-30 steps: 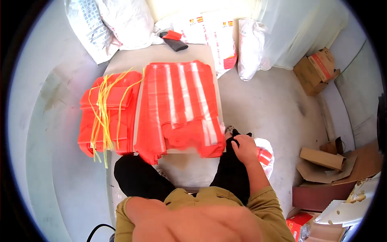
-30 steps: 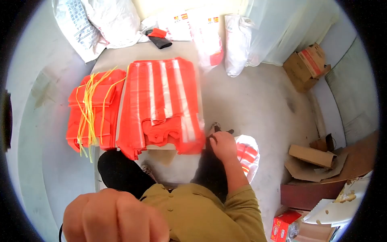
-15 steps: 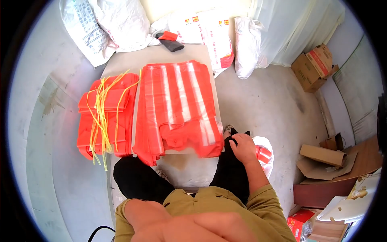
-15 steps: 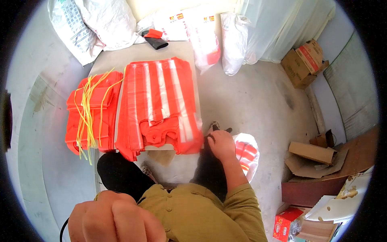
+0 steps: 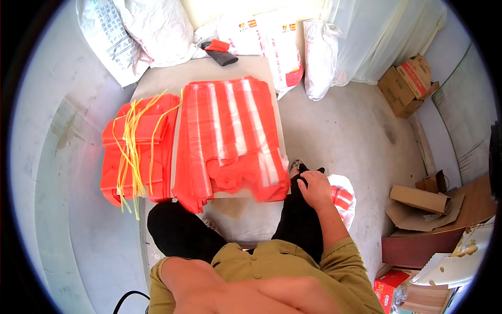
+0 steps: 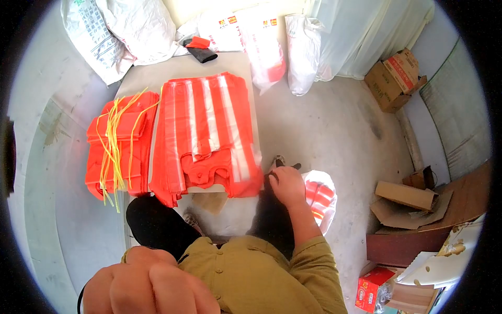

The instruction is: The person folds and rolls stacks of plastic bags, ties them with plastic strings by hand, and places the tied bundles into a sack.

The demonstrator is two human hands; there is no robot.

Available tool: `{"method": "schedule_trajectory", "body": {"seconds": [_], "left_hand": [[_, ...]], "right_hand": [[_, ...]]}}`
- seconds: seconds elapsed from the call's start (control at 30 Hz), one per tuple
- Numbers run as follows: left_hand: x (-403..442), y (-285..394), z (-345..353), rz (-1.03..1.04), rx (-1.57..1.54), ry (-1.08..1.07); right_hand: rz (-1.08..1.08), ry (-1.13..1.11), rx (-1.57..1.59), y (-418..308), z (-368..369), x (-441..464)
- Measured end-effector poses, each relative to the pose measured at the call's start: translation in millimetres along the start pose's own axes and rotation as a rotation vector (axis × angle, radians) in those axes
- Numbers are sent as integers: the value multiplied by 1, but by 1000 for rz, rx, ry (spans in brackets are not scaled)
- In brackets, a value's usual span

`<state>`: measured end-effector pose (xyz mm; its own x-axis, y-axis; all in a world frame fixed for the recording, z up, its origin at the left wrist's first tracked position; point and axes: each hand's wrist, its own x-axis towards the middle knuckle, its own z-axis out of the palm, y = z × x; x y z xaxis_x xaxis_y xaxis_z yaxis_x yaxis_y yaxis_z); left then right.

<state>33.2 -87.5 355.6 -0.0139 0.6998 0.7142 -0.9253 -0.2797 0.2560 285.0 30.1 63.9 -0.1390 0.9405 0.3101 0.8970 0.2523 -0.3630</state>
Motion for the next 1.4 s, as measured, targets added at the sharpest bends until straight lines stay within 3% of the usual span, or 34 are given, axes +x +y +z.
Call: {"method": "schedule_trajectory", "body": {"seconds": [0.07,0.13,0.37,0.67,0.77,0.93,1.07,1.13,1.23,1.33,1.37,1.4], "left_hand": [[-16,3,29,-7,43,240],[-17,0,40,21,82,347],[2,-12,6,140,81,-64],[0,-14,6,238,90,-196],[-6,-11,25,219,79,-126],[-8,-12,28,187,-107,-352],[-25,17,51,-29,-81,-264],[-30,19,64,-10,-69,-198],[-30,0,72,209,-83,-232],[-30,5,67,194,-103,-301],[-33,-2,72,215,-150,-227],[-34,3,75,161,-545,-129]], "right_hand": [[10,-18,-6,-1,-1,0],[1,-3,-15,1,1,-1],[1,-11,-14,6,4,-4],[15,3,1,7,4,-7],[14,8,3,6,2,-9],[19,-1,-17,11,3,-13],[-13,40,-18,14,7,-17],[39,-44,-43,9,0,-18],[54,-97,-63,6,-3,-19],[43,-94,-67,5,-5,-20],[41,-93,-66,4,-6,-21],[45,-88,-62,5,-6,-22]]}}
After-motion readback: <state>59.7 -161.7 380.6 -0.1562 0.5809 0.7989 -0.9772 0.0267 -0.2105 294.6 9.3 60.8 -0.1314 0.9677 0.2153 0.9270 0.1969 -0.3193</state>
